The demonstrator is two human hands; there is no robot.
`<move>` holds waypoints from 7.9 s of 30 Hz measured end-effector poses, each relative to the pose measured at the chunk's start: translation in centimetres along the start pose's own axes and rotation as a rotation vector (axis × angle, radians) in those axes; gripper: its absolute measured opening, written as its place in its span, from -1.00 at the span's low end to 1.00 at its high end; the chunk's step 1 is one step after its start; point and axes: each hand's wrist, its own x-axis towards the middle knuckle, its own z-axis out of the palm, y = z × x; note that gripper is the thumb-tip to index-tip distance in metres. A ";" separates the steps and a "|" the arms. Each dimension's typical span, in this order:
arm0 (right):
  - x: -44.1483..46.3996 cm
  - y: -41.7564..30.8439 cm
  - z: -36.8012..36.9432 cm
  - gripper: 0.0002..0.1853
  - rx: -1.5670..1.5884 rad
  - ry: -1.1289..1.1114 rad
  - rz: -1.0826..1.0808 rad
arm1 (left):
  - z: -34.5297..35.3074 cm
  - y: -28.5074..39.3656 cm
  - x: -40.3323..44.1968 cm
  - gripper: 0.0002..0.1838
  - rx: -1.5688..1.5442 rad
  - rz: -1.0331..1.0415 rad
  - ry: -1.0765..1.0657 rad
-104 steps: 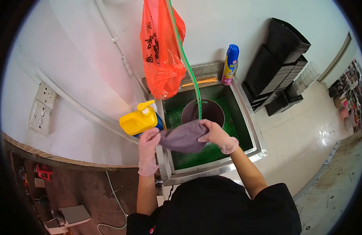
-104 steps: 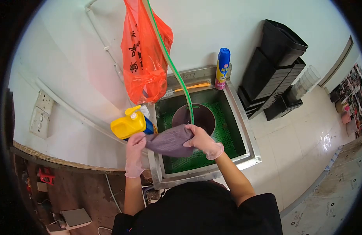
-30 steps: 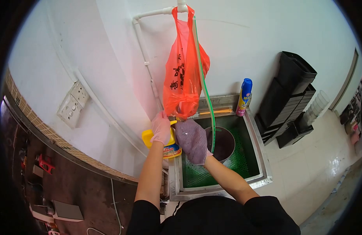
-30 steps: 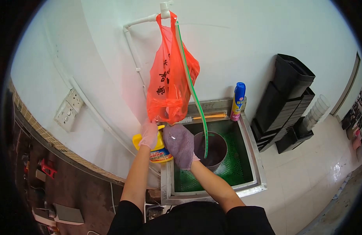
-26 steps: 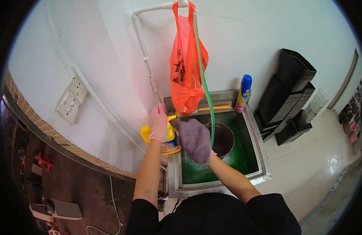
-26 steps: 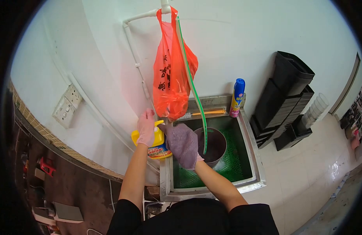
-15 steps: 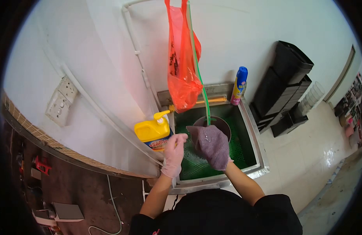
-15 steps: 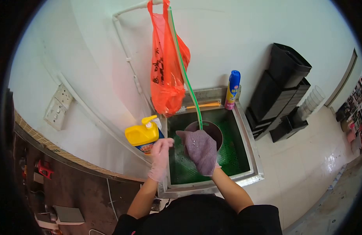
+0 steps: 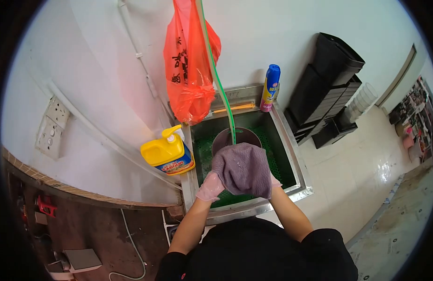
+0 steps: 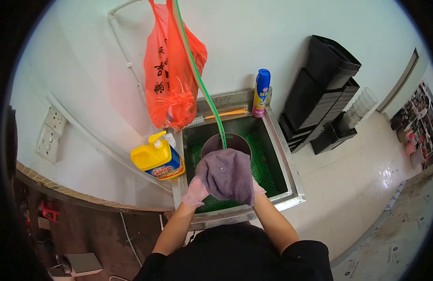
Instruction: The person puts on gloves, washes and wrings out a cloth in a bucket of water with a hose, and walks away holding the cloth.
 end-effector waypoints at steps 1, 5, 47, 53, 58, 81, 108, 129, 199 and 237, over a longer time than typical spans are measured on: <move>0.1 0.2 -0.2 -0.47 0.137 0.016 0.013 | 0.5 0.1 -0.2 -0.46 -0.144 -0.029 -0.026; 0.7 1.5 -1.3 -0.46 0.015 0.127 0.061 | 2.6 0.9 -1.2 -0.47 -0.346 -0.042 -0.076; 17.4 -33.1 9.2 -0.70 -0.402 0.270 -1.060 | 0.8 4.1 -5.9 -0.45 -0.712 0.181 0.330; 22.3 -43.7 15.7 -0.45 -0.276 0.256 -0.981 | 1.1 4.7 -6.7 -0.44 -0.615 0.178 0.369; 25.6 -45.9 18.1 -0.25 -0.607 0.188 -0.823 | 0.8 4.8 -7.7 -0.50 -0.633 0.192 0.438; 19.5 -9.5 -6.8 -0.61 -0.762 0.544 -0.711 | 2.9 5.3 -6.7 -0.47 -0.547 0.349 0.526; 2.6 -1.2 4.6 -0.65 0.244 0.171 0.058 | 0.1 2.7 -6.4 -0.43 -0.248 0.081 0.308; -3.6 4.2 5.3 -0.60 -0.648 -0.038 -0.167 | -2.5 2.3 -6.4 -0.47 -0.633 0.119 0.408; -1.3 11.4 -3.6 -0.35 -0.738 0.230 -0.217 | -8.9 -1.6 -0.3 -0.47 -0.575 -0.219 0.641; -0.9 9.2 -4.2 -0.43 -0.860 0.187 -0.254 | -4.5 2.0 -5.2 -0.57 -0.687 -0.033 0.809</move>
